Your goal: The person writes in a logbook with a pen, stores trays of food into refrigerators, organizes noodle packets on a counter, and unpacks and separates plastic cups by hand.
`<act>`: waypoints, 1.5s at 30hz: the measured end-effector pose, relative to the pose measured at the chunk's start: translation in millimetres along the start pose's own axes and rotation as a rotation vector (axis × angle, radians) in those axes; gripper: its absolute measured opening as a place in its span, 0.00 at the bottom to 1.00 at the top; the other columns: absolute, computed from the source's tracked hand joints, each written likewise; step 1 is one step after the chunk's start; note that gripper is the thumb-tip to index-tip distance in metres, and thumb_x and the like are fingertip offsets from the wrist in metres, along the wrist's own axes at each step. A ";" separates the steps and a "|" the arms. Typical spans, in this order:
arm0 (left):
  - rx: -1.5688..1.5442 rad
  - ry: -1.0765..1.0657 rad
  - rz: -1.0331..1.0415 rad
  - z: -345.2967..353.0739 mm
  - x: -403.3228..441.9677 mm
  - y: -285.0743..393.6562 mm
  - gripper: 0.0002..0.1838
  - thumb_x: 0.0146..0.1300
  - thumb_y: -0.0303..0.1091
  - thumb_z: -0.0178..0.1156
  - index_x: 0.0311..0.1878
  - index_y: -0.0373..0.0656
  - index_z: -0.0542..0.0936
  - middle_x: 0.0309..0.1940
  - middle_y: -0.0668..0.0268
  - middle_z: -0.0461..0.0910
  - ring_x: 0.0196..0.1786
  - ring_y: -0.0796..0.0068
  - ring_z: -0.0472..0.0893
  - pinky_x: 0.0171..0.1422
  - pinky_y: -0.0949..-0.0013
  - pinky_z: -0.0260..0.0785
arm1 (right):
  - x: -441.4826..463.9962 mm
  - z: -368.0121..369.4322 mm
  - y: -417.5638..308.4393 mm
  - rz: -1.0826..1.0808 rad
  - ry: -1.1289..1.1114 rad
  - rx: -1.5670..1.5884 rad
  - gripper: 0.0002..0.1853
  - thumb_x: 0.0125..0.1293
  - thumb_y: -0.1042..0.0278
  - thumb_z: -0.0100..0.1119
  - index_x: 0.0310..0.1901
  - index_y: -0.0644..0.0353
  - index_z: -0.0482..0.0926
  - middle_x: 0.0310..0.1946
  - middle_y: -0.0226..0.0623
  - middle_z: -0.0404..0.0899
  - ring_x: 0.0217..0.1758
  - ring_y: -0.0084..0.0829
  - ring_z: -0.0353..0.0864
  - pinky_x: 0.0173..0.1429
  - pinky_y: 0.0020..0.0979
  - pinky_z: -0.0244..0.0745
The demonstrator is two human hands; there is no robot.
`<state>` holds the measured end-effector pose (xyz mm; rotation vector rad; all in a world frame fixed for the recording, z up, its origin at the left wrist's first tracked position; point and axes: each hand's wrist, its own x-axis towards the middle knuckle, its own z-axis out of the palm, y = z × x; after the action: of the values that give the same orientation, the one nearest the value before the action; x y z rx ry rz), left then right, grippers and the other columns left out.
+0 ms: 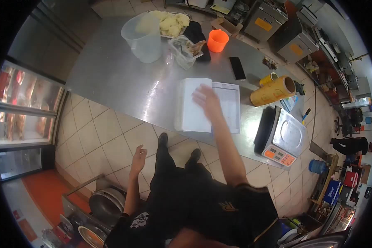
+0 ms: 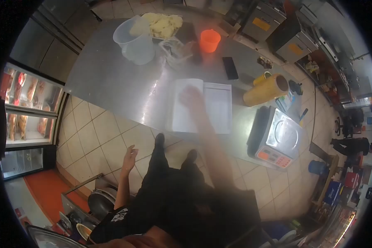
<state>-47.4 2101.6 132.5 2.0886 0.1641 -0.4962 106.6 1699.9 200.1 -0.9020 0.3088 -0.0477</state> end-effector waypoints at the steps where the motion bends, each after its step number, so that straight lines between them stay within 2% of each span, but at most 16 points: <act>1: -0.071 0.023 -0.025 -13.5 5.2 -23.9 0.23 0.73 0.40 0.54 0.67 0.39 0.68 0.48 0.51 0.82 0.50 0.60 0.82 0.57 0.62 0.72 | 34.5 6.9 -7.8 -0.022 0.077 -0.074 0.27 0.73 0.60 0.51 0.68 0.65 0.62 0.58 0.48 0.71 0.61 0.48 0.76 0.64 0.47 0.76; 4: -0.107 0.061 -0.120 -50.6 30.7 -62.8 0.22 0.71 0.38 0.54 0.65 0.40 0.69 0.46 0.52 0.83 0.49 0.61 0.82 0.56 0.61 0.73 | 154.5 4.4 -3.0 0.104 0.240 -0.093 0.29 0.72 0.60 0.56 0.67 0.66 0.61 0.60 0.47 0.69 0.60 0.51 0.75 0.60 0.56 0.77; 7: -0.016 0.033 -0.139 -93.3 56.3 -69.1 0.22 0.71 0.38 0.55 0.64 0.40 0.70 0.47 0.52 0.83 0.49 0.60 0.82 0.56 0.61 0.73 | 221.6 9.2 6.9 0.035 0.253 -0.472 0.27 0.71 0.62 0.58 0.64 0.69 0.64 0.58 0.48 0.71 0.57 0.49 0.77 0.56 0.55 0.79; 13: 0.065 -0.114 0.027 -152.8 127.8 -65.0 0.21 0.72 0.40 0.55 0.64 0.43 0.71 0.49 0.52 0.82 0.50 0.59 0.82 0.57 0.60 0.72 | 242.3 17.9 32.4 -0.092 0.372 -0.367 0.22 0.68 0.67 0.60 0.58 0.74 0.71 0.53 0.47 0.76 0.51 0.45 0.81 0.51 0.51 0.84; 16: 0.085 -0.176 0.128 -169.1 165.9 -35.0 0.21 0.73 0.42 0.55 0.63 0.43 0.72 0.50 0.54 0.82 0.52 0.61 0.82 0.57 0.61 0.72 | 225.6 13.3 42.1 -0.188 0.474 -0.526 0.19 0.65 0.74 0.58 0.57 0.71 0.72 0.48 0.47 0.78 0.47 0.44 0.83 0.48 0.46 0.83; 17: 0.082 -0.186 0.187 -169.8 177.7 -24.3 0.21 0.73 0.43 0.55 0.63 0.43 0.72 0.50 0.55 0.82 0.52 0.62 0.81 0.58 0.61 0.72 | 209.8 10.8 35.6 -0.186 0.431 -0.750 0.19 0.64 0.76 0.58 0.57 0.69 0.72 0.46 0.49 0.79 0.45 0.45 0.82 0.46 0.45 0.81; 19: 0.079 -0.210 0.310 -170.3 201.9 -2.7 0.21 0.74 0.44 0.55 0.62 0.43 0.73 0.51 0.57 0.82 0.54 0.64 0.81 0.58 0.62 0.72 | 144.4 32.7 10.0 -0.161 0.382 -1.096 0.21 0.61 0.77 0.58 0.58 0.65 0.73 0.42 0.53 0.80 0.42 0.47 0.82 0.45 0.43 0.78; 20: 0.019 -0.296 0.258 -168.8 208.5 23.8 0.20 0.74 0.44 0.55 0.62 0.42 0.73 0.52 0.59 0.81 0.56 0.66 0.80 0.59 0.64 0.71 | 111.2 44.1 -1.3 -0.142 0.378 -1.217 0.22 0.60 0.78 0.57 0.58 0.63 0.73 0.40 0.56 0.80 0.41 0.48 0.81 0.44 0.41 0.77; 23: -0.103 -0.476 0.255 -139.3 211.5 106.3 0.20 0.74 0.42 0.54 0.61 0.39 0.73 0.54 0.58 0.80 0.57 0.66 0.79 0.62 0.65 0.70 | 1.0 50.3 -24.9 -0.198 0.384 -1.522 0.20 0.63 0.77 0.54 0.59 0.65 0.73 0.40 0.52 0.82 0.39 0.43 0.81 0.47 0.38 0.75; 25: -0.157 -0.636 0.369 -111.8 201.1 167.4 0.19 0.74 0.40 0.53 0.61 0.38 0.73 0.55 0.58 0.79 0.59 0.66 0.78 0.64 0.64 0.68 | -86.9 63.1 -38.9 -0.045 0.567 -0.683 0.16 0.68 0.73 0.51 0.55 0.71 0.75 0.41 0.43 0.82 0.42 0.33 0.81 0.47 0.34 0.75; 27: -0.247 -0.800 0.540 -78.0 178.2 227.3 0.19 0.75 0.38 0.52 0.61 0.37 0.72 0.56 0.57 0.77 0.61 0.65 0.76 0.66 0.62 0.67 | -171.4 43.7 -24.9 -0.108 0.725 -0.379 0.15 0.71 0.69 0.50 0.49 0.73 0.77 0.40 0.36 0.80 0.43 0.26 0.79 0.45 0.31 0.74; 31: -0.634 -1.162 1.023 -6.1 83.7 357.4 0.21 0.75 0.41 0.48 0.64 0.39 0.70 0.63 0.53 0.71 0.63 0.56 0.74 0.65 0.54 0.67 | -346.9 39.2 -13.5 -0.122 1.062 -0.325 0.10 0.72 0.66 0.52 0.40 0.63 0.80 0.27 0.21 0.73 0.28 0.15 0.69 0.31 0.22 0.63; 34: -1.014 -1.361 1.356 46.4 -32.4 433.9 0.27 0.75 0.50 0.48 0.67 0.42 0.69 0.67 0.54 0.66 0.61 0.47 0.73 0.58 0.51 0.70 | -469.8 -21.4 48.1 -0.188 1.367 -0.426 0.08 0.71 0.65 0.54 0.37 0.59 0.79 0.24 0.17 0.70 0.23 0.11 0.63 0.26 0.20 0.55; 37: -1.599 -1.584 1.242 100.1 -171.7 472.7 0.25 0.70 0.58 0.54 0.64 0.56 0.73 0.62 0.63 0.70 0.62 0.55 0.71 0.55 0.48 0.71 | -558.6 -47.1 54.3 -0.285 1.554 -0.184 0.08 0.70 0.64 0.55 0.36 0.58 0.79 0.23 0.17 0.69 0.22 0.11 0.62 0.25 0.20 0.54; 40: -1.495 -1.906 1.194 123.3 -249.6 500.2 0.26 0.63 0.60 0.59 0.60 0.60 0.78 0.59 0.75 0.75 0.68 0.67 0.65 0.53 0.46 0.76 | -638.1 -81.9 54.2 -0.277 1.693 -0.228 0.09 0.69 0.62 0.56 0.37 0.58 0.78 0.22 0.18 0.69 0.21 0.12 0.62 0.24 0.21 0.55; 45: -1.691 -2.086 0.992 235.7 -346.1 514.7 0.25 0.60 0.60 0.61 0.51 0.51 0.82 0.54 0.75 0.78 0.69 0.74 0.62 0.49 0.54 0.81 | -735.5 -205.2 73.0 -0.287 1.935 -0.158 0.08 0.65 0.70 0.56 0.42 0.61 0.78 0.24 0.21 0.72 0.22 0.15 0.65 0.26 0.24 0.60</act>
<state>-270.5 1652.8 567.3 -0.6327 -1.1379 -0.9919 -660.4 1713.4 204.0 -0.7802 1.9766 -1.2141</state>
